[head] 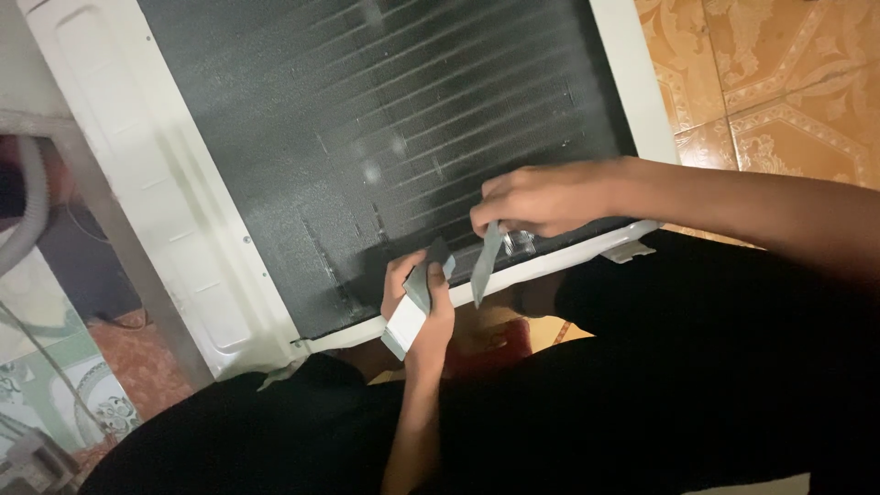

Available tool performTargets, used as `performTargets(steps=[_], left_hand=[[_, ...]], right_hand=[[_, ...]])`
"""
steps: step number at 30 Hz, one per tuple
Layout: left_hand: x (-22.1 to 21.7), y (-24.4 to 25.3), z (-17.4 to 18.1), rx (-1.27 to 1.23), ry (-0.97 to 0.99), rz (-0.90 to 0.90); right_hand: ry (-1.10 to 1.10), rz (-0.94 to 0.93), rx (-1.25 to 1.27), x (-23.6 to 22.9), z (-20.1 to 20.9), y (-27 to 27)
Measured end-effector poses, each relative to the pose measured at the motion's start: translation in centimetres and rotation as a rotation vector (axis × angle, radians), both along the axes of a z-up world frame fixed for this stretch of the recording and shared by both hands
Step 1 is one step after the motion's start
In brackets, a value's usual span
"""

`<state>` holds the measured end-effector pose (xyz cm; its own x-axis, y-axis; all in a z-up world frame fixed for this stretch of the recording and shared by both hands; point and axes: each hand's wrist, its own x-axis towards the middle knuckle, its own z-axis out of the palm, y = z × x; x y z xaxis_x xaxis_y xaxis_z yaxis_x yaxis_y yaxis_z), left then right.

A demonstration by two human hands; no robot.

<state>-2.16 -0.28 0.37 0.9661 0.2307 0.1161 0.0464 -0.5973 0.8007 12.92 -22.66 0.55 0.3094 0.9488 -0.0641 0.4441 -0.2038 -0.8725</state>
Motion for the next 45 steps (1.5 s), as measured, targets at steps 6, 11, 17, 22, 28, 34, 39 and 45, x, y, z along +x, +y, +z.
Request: performTargets(steps=[6,11,17,22,28,34,39,45], left_hand=[[0.0,0.3,-0.5,0.003,-0.033,-0.007],[0.0,0.1,-0.3,0.013,-0.040,-0.014],[0.0,0.1,-0.2,-0.016,-0.044,-0.008],[0.3,-0.3,0.5,-0.011,-0.065,-0.019],[0.3,0.0,0.8,-0.048,-0.011,-0.027],[0.3,-0.1,0.5,-0.027,0.001,0.001],[0.0,0.3,0.2,-0.036,0.024,-0.001],[0.5,0.1,1.0,-0.047,0.051,-0.008]], right_hand=[[-0.034,0.073,-0.006,0.0,0.3,0.2],[-0.071,0.059,-0.049,-0.2,0.1,-0.1],[-0.056,0.052,0.014,-0.2,-0.1,-0.3],[-0.038,0.019,0.045,0.0,-1.0,-0.2],[-0.030,0.038,0.063,0.3,0.1,-0.3],[-0.121,0.046,0.064,0.0,0.7,-0.2],[-0.115,0.058,0.074,0.0,0.4,-0.1],[-0.089,0.069,0.063,0.3,0.6,-0.2]])
